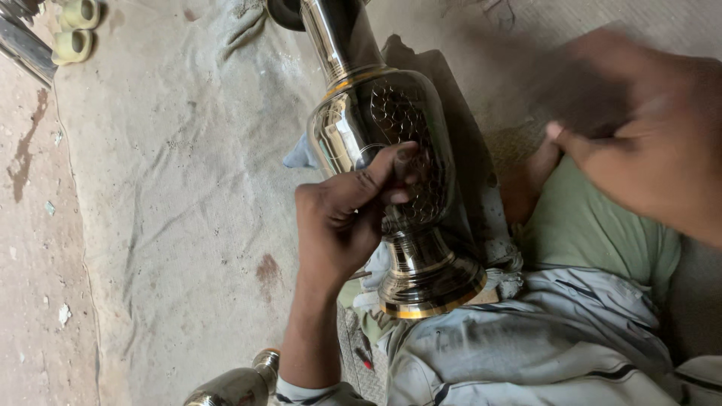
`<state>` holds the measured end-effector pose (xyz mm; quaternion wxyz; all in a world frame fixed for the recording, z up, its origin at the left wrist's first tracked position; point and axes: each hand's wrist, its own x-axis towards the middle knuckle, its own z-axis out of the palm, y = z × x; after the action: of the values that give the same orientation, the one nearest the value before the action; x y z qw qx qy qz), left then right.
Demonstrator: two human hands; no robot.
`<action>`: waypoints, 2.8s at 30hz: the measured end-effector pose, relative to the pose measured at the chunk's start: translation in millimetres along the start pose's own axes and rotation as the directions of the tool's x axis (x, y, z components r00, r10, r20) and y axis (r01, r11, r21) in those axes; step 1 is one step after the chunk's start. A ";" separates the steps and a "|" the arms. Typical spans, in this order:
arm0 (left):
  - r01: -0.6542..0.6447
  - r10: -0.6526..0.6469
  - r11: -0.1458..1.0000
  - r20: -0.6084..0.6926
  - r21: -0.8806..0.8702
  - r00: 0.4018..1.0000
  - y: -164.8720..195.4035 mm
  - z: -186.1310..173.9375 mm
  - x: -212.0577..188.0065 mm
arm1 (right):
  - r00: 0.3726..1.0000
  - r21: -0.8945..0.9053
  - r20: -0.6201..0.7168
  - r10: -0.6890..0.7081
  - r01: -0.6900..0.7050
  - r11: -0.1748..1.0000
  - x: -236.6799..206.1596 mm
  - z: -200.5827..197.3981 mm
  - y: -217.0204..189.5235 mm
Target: The person sits on the floor with a brass vase held between their legs and a cloth pad behind it. They hold a small chisel against the vase's embossed surface with one hand and repeatedly strike it with a wooden mallet held in the other hand, engraving detail into the decorative pattern.
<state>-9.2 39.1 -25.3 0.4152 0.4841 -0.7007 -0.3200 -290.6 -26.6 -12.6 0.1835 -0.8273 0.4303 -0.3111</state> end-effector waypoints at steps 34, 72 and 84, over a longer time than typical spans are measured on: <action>-0.043 0.069 0.988 -0.167 0.151 0.984 -4.8 14.5 -11.1 | 0.995 -0.269 0.093 -0.026 0.050 0.962 7.9 -9.5 17.6; -0.100 0.110 0.993 -0.195 0.061 0.975 -17.8 19.7 -32.3 | 0.990 -0.148 0.134 -0.039 0.059 0.987 -9.9 -6.9 5.8; -0.116 0.121 0.992 -0.527 0.042 0.841 -25.1 52.7 -55.5 | 0.957 -0.032 0.262 -0.126 0.138 0.990 30.9 -27.3 -23.7</action>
<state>-35.5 85.7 -85.4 0.6089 0.5109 -0.5891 -0.1454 -281.3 -39.8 32.1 0.1964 -0.8919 0.3541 -0.2012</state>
